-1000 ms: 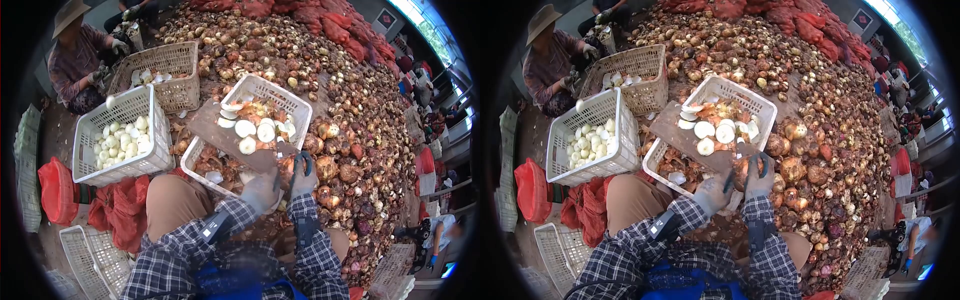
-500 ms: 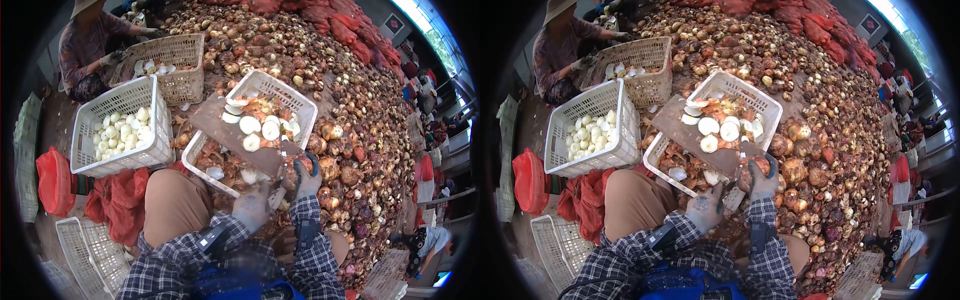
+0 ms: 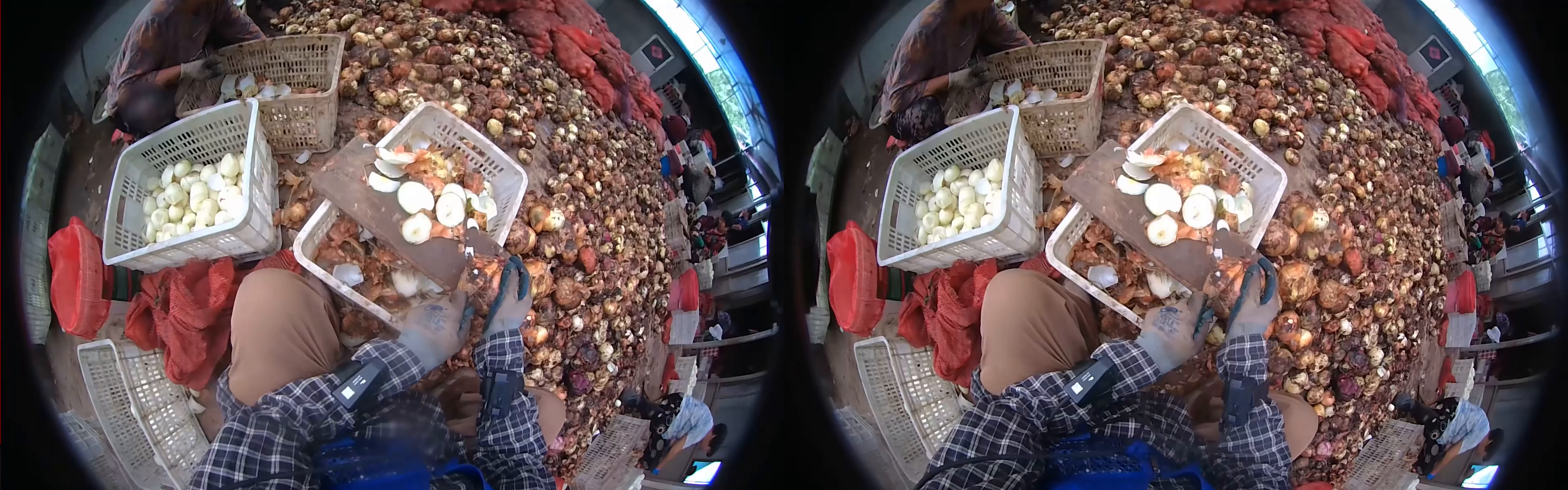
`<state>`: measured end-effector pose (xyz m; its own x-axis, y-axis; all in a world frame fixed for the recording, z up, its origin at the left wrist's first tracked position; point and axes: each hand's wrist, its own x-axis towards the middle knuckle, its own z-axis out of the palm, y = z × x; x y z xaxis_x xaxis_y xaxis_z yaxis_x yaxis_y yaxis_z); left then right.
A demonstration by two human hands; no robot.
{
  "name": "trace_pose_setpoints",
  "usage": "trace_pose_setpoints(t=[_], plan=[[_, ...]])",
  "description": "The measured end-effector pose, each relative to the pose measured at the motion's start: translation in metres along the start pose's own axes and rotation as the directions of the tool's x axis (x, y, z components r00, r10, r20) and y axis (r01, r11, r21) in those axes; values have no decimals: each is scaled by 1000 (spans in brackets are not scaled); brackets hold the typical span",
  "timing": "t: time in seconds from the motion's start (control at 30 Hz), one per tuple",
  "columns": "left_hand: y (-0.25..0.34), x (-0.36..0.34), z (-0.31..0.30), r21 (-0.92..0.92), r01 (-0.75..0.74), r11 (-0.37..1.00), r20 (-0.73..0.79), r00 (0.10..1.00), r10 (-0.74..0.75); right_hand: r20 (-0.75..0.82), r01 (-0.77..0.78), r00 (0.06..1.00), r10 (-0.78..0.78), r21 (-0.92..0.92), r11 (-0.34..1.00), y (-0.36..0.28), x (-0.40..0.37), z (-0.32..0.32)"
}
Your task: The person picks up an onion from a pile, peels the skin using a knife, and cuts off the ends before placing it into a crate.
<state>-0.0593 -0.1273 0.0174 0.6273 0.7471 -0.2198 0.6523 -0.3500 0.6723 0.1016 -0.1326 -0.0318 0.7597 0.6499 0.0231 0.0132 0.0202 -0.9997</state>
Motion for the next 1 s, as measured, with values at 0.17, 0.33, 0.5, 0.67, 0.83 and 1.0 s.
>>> trace_pose_setpoints(t=[0.17,0.33,0.5,0.67,0.83,1.0], plan=[[-8,2,10,-8,-55,998,-71,996,54,-33,8,999,-9,-11,1000,-5,-6,7],[-3,3,-2,-22,-20,1000,2,1000,20,-22,48,999,-50,-74,996,-6,-12,10],[0,10,-9,20,-10,1000,61,998,9,29,233,971,-239,-362,903,-17,-24,15],[8,21,-21,34,36,999,168,985,-41,22,275,956,-294,-427,862,-3,-25,10],[18,8,-29,74,0,997,147,989,-11,13,264,960,-281,-381,886,-1,-20,7],[15,3,-18,113,-15,993,165,986,-4,-88,-16,996,12,-45,999,-3,-16,10]])
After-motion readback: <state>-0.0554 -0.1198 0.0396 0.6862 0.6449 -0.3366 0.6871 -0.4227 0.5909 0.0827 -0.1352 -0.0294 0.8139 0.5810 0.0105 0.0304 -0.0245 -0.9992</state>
